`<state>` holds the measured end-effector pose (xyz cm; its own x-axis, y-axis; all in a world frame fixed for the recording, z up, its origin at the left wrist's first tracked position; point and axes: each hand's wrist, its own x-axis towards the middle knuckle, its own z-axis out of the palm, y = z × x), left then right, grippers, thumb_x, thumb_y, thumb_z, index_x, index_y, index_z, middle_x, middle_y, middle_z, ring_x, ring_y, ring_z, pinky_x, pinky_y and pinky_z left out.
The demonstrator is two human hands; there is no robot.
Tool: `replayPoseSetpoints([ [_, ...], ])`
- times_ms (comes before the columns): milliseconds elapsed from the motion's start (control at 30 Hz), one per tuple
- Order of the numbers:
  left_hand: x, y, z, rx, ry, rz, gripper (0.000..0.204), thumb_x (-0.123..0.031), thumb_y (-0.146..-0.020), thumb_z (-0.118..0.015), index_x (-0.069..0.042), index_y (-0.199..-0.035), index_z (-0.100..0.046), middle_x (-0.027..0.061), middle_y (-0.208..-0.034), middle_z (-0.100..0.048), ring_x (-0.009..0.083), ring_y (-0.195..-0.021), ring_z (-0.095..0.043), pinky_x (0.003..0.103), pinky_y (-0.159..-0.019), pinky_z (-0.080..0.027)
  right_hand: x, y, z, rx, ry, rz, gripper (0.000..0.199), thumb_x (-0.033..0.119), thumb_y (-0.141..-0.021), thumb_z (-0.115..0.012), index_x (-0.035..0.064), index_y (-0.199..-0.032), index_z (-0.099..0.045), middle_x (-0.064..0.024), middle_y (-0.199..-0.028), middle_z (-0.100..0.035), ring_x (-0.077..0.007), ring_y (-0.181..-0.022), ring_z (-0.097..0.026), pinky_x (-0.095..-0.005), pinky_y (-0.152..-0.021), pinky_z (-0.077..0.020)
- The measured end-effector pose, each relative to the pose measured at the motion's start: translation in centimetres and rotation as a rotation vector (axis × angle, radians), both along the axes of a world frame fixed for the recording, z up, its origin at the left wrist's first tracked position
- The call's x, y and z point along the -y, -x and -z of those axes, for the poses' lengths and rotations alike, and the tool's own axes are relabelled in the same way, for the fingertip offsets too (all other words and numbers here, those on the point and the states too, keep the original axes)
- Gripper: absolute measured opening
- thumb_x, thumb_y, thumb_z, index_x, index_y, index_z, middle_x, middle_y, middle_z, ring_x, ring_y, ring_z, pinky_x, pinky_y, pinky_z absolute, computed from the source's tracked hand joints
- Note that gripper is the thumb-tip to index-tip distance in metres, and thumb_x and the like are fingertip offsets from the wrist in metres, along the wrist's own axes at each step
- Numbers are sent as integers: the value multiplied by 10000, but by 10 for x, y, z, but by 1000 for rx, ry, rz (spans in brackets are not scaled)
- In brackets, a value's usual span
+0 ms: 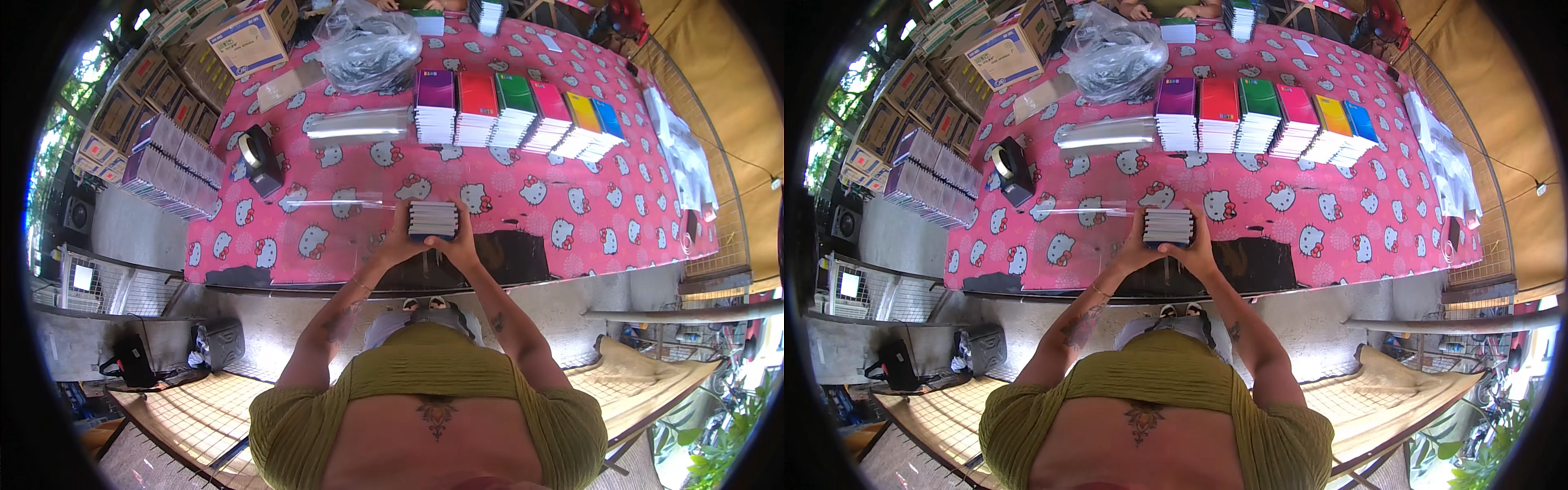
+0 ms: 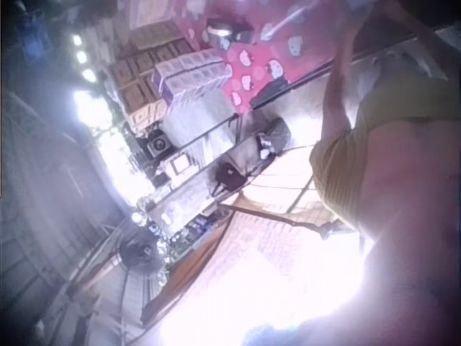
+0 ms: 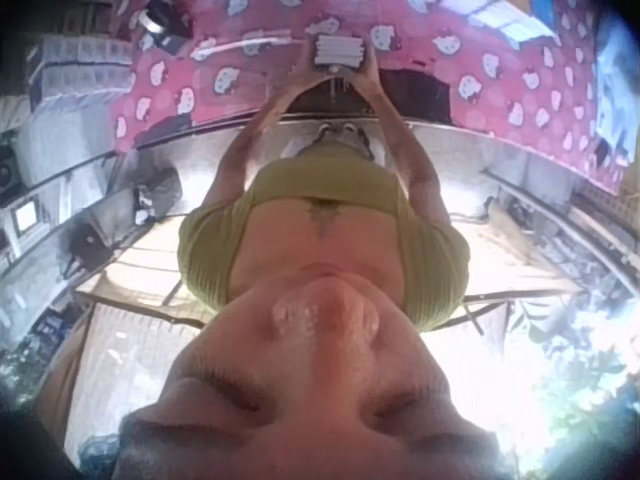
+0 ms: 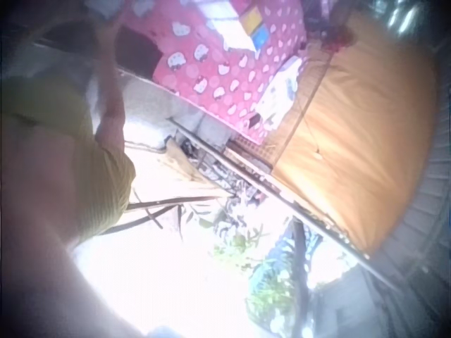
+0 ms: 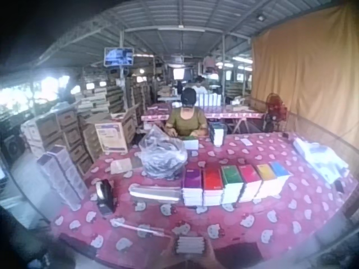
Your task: The person picks up several colorful notepads from a table, stacks them, and places the stack into a plastic sleeve. They then use tape from a dispenser to seal the sleeve and set the packaged item aside.
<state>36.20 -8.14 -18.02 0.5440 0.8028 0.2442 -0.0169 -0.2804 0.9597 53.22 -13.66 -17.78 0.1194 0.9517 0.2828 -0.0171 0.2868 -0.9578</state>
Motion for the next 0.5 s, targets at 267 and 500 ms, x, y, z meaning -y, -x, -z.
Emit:
replayPoseSetpoints([
  [267, -4, 16, -11, -193, 116, 43, 1109, -266, -706, -898, -38, -1519, -179, 182, -1367, -475, 294, -1293, -496, 418, -1054, -443, 0, 1, -1, 115, 36, -29, 889, 186, -633, -947, 65, -1341, -422, -117, -1213, -616, -226, -1149, -611, -382, -988, -495],
  [500, 15, -6, -146, -710, -743, -243, 1108, -474, -742, -798, 55, -1523, -217, 298, -1522, -327, 387, -1465, -281, 520, -1189, -241, 1, -8, 4, 72, 119, -71, 794, 134, -660, -905, 60, -1299, -441, -136, -1227, -633, -238, -1132, -633, -382, -968, -504],
])
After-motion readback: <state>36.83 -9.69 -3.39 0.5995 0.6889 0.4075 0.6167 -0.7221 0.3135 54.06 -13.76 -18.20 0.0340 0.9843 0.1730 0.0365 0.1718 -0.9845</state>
